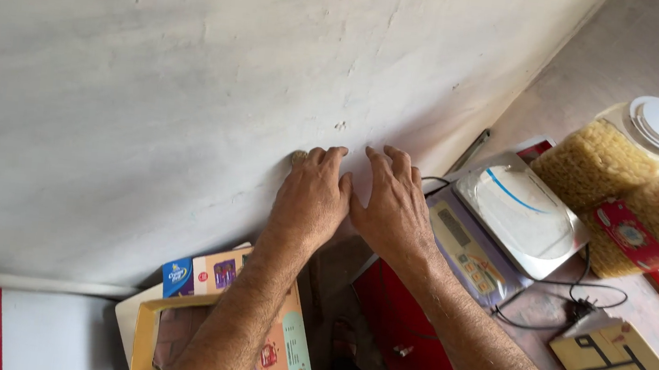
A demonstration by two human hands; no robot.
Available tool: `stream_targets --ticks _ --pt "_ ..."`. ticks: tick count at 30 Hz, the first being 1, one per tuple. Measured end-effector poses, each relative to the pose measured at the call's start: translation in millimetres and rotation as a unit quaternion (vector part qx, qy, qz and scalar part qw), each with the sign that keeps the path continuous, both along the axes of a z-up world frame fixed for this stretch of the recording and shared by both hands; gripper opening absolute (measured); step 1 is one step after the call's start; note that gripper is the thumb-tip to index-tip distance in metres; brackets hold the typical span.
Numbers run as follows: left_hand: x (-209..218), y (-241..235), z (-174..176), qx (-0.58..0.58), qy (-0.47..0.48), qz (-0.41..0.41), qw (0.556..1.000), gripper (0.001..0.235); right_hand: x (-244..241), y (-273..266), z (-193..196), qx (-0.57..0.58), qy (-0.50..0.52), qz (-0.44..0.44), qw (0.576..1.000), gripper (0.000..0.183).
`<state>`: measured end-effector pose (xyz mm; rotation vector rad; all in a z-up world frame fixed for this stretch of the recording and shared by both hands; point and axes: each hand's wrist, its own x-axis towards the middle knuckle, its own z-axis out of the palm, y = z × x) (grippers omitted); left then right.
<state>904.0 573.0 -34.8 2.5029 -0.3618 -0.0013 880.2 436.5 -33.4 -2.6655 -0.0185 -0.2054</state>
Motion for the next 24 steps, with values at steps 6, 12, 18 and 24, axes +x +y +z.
stream_targets --ticks 6,12,18,24 --pt "52.3 -40.9 1.7 -0.003 0.003 -0.051 0.999 0.039 44.0 -31.8 -3.9 0.000 -0.046 -0.035 0.998 0.067" --pt "86.5 -95.7 7.8 -0.013 0.017 -0.105 0.994 0.042 69.4 -76.1 -6.0 0.002 -0.010 -0.082 0.997 0.081" --pt "116.7 -131.2 -29.4 -0.033 0.063 -0.134 0.988 0.044 91.2 -111.0 -41.4 -0.004 -0.006 -0.127 0.992 0.080" --pt "128.2 -144.1 -47.4 -0.043 0.124 -0.157 0.979 0.045 102.4 -124.5 -73.3 0.024 0.026 -0.184 0.982 0.079"
